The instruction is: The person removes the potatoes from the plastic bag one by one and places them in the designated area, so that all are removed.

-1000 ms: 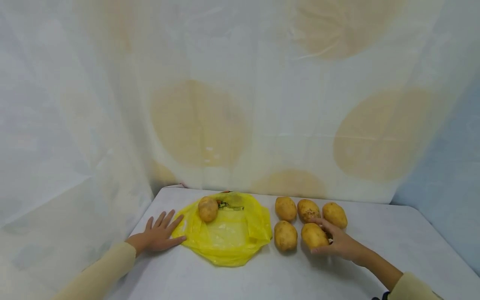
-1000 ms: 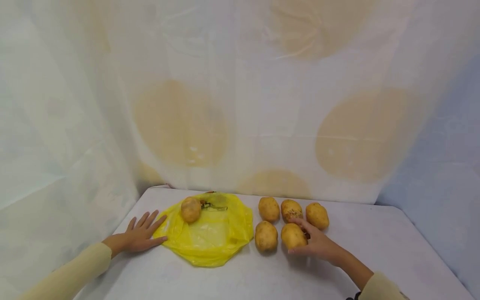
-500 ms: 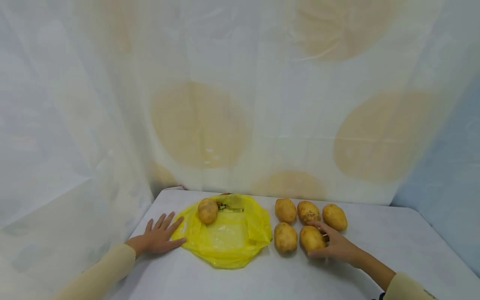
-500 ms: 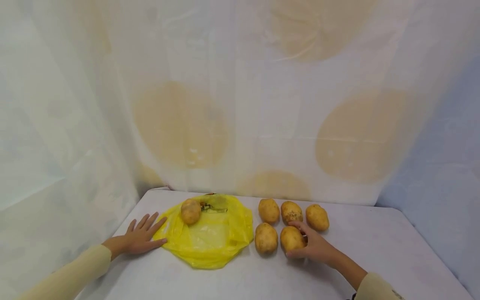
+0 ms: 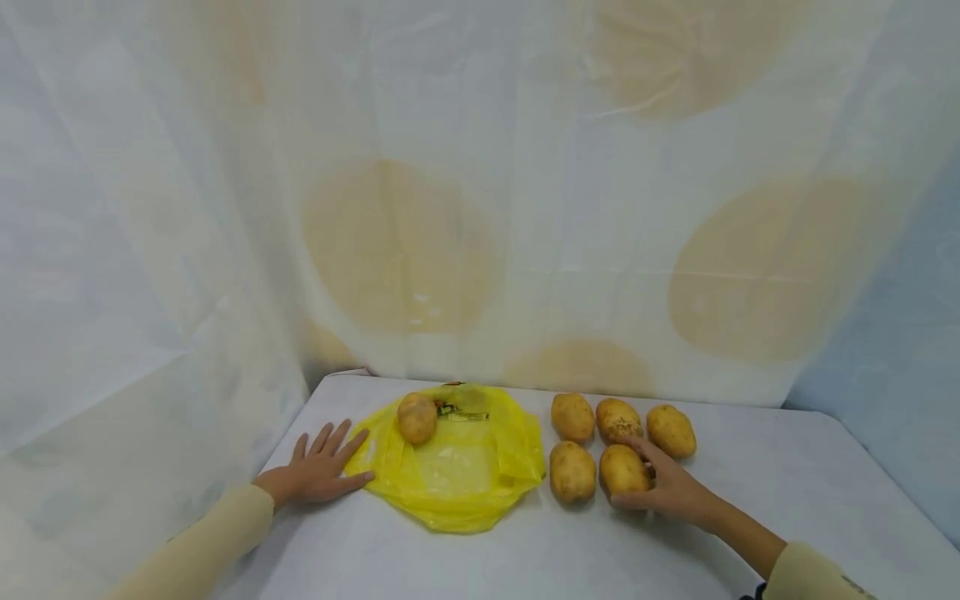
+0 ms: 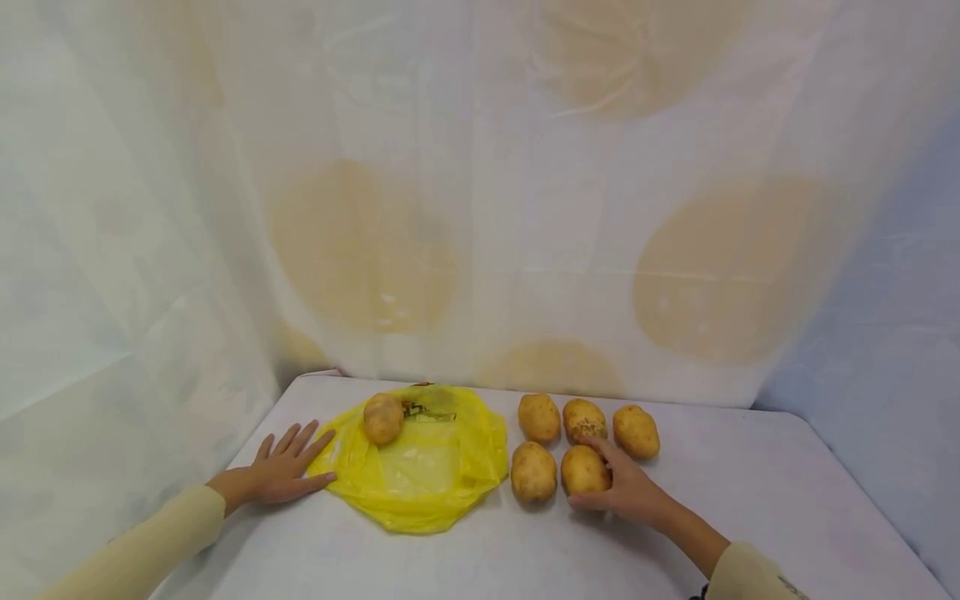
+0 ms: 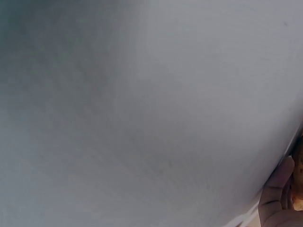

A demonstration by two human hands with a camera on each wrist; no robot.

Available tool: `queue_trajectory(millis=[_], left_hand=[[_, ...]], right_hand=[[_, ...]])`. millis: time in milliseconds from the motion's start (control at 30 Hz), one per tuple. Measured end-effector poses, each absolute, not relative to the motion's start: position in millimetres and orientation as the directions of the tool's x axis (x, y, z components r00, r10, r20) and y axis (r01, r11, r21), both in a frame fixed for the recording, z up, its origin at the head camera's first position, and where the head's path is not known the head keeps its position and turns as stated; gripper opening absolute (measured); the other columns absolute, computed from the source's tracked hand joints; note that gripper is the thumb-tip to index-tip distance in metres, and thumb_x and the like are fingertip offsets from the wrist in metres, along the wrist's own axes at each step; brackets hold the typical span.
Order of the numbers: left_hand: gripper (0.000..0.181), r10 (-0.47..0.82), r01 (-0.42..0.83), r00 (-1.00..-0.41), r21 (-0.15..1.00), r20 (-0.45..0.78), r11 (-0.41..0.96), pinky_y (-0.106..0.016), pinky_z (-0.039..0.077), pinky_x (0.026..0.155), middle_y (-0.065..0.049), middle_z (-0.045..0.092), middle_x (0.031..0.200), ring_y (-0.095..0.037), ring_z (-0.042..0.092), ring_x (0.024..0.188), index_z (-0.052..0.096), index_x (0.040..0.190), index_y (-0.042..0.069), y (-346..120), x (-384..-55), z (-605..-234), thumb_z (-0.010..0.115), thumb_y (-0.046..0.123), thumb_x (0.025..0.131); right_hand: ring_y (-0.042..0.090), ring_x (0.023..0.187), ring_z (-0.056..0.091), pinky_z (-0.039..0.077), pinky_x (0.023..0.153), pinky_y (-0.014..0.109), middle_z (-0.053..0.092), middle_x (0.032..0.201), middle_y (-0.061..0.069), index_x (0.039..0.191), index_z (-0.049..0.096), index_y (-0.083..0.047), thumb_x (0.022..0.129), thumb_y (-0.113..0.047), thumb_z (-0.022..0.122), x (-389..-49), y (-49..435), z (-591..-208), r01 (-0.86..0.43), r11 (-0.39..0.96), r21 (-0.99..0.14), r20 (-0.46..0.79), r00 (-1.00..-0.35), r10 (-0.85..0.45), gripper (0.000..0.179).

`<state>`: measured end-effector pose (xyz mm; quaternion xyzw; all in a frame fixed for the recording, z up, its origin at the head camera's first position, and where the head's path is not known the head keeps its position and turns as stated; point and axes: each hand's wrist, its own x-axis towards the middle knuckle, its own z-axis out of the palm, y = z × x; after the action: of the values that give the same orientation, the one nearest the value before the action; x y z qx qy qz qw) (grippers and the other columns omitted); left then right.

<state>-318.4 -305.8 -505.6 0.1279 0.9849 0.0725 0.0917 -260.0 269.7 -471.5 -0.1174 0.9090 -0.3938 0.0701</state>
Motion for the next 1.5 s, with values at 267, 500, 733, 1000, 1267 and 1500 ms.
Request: queue_trajectory(millis=[267,500,733,1000,1267,1500], left_hand=[[0.098,0.27,0.241,-0.947,0.17,-0.176,0.955,-0.072,-0.008,0.11,-0.019,0.003,0.166,-0.049,0.001,0.15,0.019,0.159,0.02,-303.8,-315.7,-505.8,0.036,0.083,0.086],[0.099,0.283,0.247,-0.941,0.194,-0.184,0.949,-0.072,-0.012,0.11,-0.021,0.004,0.165,-0.051,0.001,0.149,0.019,0.159,0.02,-302.3,-311.0,-495.7,0.038,0.083,0.085],[0.098,0.274,0.239,-0.94,0.18,-0.202,0.954,-0.073,-0.01,0.109,-0.021,0.004,0.165,-0.051,0.001,0.148,0.02,0.159,0.019,-302.5,-309.3,-495.7,0.039,0.082,0.086],[0.099,0.271,0.236,-0.945,0.189,-0.184,0.953,-0.072,-0.01,0.111,-0.02,0.006,0.165,-0.05,0.002,0.149,0.021,0.159,0.02,-299.4,-310.1,-492.9,0.04,0.082,0.085],[0.097,0.279,0.245,-0.942,0.188,-0.184,0.951,-0.073,-0.008,0.11,-0.022,0.007,0.165,-0.051,0.003,0.148,0.021,0.158,0.018,-300.3,-310.5,-494.6,0.041,0.08,0.087],[0.098,0.269,0.238,-0.945,0.174,-0.185,0.956,-0.072,-0.009,0.111,-0.019,0.005,0.166,-0.049,0.001,0.15,0.019,0.159,0.02,-300.9,-312.2,-495.2,0.038,0.082,0.086]], right_hand=[[0.035,0.115,0.053,0.049,0.089,0.049,0.042,0.139,0.028,0.15,0.028,-0.005,0.075,-0.041,0.085,-253.1,273.1,-470.1,-0.276,0.709,-0.648,0.094,-0.954,-0.285,0.101],[0.039,0.117,0.053,0.053,0.078,0.036,0.031,0.148,0.032,0.153,0.022,-0.005,0.078,-0.041,0.083,-241.6,275.4,-460.2,-0.239,0.696,-0.678,0.075,-0.963,-0.257,0.103],[0.048,0.126,0.038,0.042,0.088,0.068,0.023,0.147,0.032,0.15,0.029,-0.006,0.09,-0.037,0.071,-239.0,292.8,-454.0,-0.375,0.807,-0.457,0.357,-0.908,-0.219,0.079],[0.053,0.13,0.03,0.024,0.099,0.073,0.004,0.162,0.028,0.157,0.024,-0.025,0.091,-0.054,0.061,-249.1,332.5,-453.9,-0.304,0.953,-0.014,0.517,-0.818,-0.253,0.081],[0.05,0.139,0.02,0.006,0.109,0.074,-0.009,0.165,0.022,0.16,0.008,-0.03,0.094,-0.058,0.053,-254.4,359.2,-462.5,-0.187,0.981,0.042,0.44,-0.878,-0.187,0.084],[0.054,0.14,0.015,0.0,0.108,0.076,-0.019,0.163,0.021,0.16,0.004,-0.029,0.096,-0.062,0.046,-261.0,364.4,-466.5,-0.133,0.991,0.014,0.345,-0.93,-0.13,0.083]])
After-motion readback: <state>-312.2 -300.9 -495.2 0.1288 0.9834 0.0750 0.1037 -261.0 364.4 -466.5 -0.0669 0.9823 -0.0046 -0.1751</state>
